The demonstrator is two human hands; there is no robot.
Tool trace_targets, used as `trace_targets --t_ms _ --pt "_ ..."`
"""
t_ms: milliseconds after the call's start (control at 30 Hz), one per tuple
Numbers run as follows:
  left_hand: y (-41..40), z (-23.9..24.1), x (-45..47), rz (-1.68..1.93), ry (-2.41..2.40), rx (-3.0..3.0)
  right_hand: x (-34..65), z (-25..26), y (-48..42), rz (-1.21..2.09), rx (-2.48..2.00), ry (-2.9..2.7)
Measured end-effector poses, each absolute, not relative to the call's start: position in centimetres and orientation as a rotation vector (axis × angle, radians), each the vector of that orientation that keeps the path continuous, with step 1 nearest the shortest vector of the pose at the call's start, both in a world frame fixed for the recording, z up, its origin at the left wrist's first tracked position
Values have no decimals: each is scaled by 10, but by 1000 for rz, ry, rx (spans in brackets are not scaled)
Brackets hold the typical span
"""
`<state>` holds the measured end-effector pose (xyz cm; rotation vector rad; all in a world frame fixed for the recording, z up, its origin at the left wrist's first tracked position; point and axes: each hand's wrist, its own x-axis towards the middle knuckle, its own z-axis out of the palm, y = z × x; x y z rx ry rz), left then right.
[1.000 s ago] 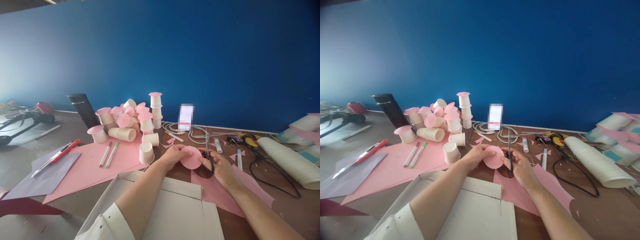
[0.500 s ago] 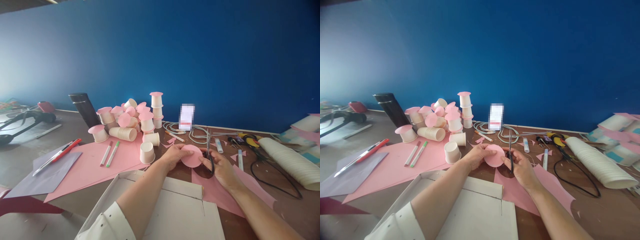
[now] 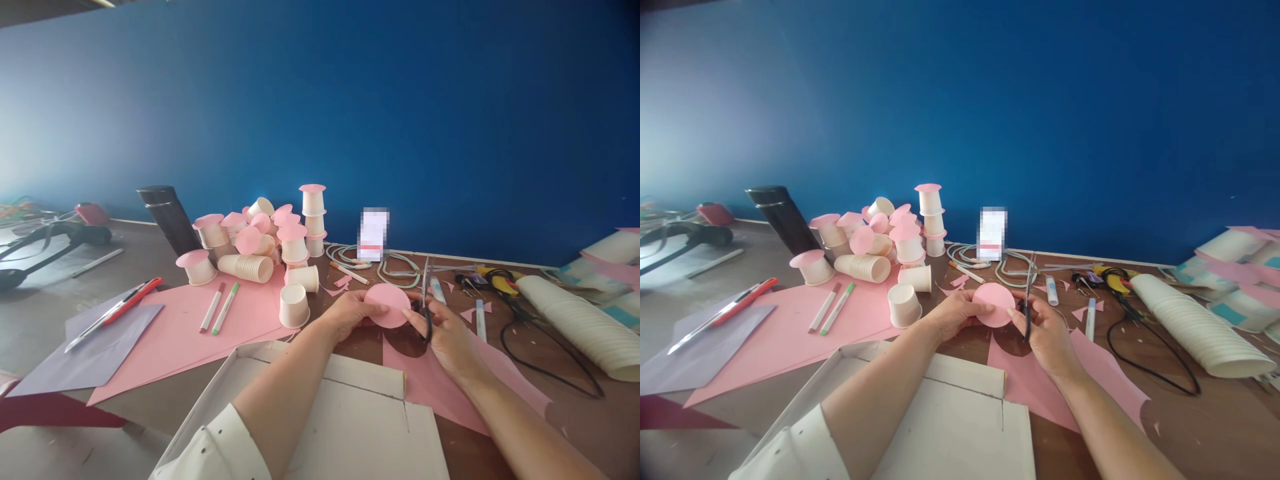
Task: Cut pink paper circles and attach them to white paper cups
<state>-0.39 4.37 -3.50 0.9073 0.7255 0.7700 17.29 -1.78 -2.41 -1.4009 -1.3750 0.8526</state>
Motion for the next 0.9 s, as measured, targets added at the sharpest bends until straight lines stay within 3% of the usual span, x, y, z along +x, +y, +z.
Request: trace_targets --t_ms 333,900 --pt "43 -34 -5 751 726 941 174 -20 -19 760 -1462 -1382" --pt "38 -35 8 985 641 685 157 -14 -26 886 -1506 -1439"
